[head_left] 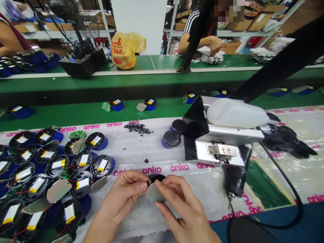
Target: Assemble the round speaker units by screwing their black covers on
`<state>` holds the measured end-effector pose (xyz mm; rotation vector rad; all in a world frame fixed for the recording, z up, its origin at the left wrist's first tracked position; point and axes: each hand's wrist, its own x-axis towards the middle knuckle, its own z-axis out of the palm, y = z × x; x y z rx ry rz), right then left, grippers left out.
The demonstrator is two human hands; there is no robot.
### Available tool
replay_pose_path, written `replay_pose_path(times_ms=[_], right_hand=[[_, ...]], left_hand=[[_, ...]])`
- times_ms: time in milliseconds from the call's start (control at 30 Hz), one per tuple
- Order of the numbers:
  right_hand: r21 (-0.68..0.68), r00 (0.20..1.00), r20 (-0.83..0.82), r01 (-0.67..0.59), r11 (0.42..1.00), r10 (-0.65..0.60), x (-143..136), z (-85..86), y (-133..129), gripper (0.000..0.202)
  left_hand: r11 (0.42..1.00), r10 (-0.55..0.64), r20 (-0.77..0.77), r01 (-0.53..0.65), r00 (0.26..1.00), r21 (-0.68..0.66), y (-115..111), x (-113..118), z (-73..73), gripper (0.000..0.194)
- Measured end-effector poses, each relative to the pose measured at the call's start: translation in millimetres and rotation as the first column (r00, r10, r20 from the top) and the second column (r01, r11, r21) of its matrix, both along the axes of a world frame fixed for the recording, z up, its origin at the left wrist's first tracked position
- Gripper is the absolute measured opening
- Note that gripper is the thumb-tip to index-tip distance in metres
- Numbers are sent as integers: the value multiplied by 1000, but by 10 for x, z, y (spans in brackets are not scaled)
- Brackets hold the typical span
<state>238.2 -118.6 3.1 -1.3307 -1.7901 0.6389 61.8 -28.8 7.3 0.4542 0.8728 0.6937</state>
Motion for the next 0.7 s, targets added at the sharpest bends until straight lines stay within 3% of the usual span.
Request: replay_pose_path(times_ms=[267, 433, 567, 700], right_hand=[[-77, 952, 300, -34, 996, 56, 54, 171, -42, 52], [-22, 970, 236, -62, 998, 66, 114, 156, 24, 48], [10, 926, 369, -89, 996, 79, 154, 124, 7, 61], [46, 904, 425, -75, 996, 49, 217, 176, 9, 63]], left_hand=[[968, -39, -284, 106, 958, 227, 22, -24, 124, 15], [951, -8, -341, 112, 940, 288, -5, 26, 86, 8], [922, -37, -425, 195, 904, 336, -15, 99, 158, 6], [911, -96, -383, 237, 918, 338, -65, 106, 248, 15]])
